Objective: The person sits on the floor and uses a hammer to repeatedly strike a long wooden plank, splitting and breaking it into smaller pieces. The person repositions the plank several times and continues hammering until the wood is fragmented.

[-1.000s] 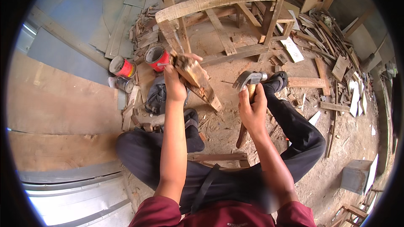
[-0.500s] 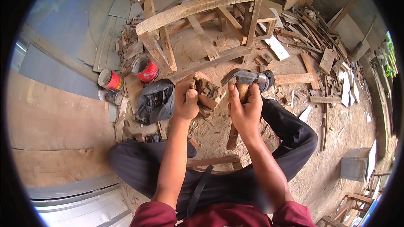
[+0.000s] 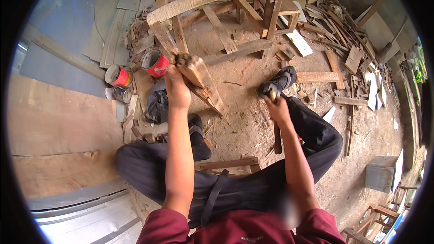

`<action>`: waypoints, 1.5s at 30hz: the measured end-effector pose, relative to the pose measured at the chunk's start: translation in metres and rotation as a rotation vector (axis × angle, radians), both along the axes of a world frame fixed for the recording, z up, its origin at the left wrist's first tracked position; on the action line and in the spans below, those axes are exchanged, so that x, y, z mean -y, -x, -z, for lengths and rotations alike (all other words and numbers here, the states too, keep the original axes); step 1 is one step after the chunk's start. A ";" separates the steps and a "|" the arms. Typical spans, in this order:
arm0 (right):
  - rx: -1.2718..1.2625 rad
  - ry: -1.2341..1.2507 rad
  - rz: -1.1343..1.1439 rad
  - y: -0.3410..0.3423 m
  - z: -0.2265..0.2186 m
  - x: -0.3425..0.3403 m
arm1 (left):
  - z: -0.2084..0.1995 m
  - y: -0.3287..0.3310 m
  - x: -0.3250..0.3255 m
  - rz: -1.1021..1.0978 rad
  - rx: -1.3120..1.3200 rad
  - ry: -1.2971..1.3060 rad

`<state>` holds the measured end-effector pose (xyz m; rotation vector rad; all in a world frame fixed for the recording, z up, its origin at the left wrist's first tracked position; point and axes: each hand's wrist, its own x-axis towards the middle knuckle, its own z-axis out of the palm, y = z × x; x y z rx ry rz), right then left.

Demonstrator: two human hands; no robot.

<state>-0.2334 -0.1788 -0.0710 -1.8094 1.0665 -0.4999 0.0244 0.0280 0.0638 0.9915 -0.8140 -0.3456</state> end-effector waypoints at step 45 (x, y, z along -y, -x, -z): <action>-0.453 0.710 -0.308 -0.157 0.206 0.011 | 0.050 -0.065 0.021 -0.436 -0.296 -0.231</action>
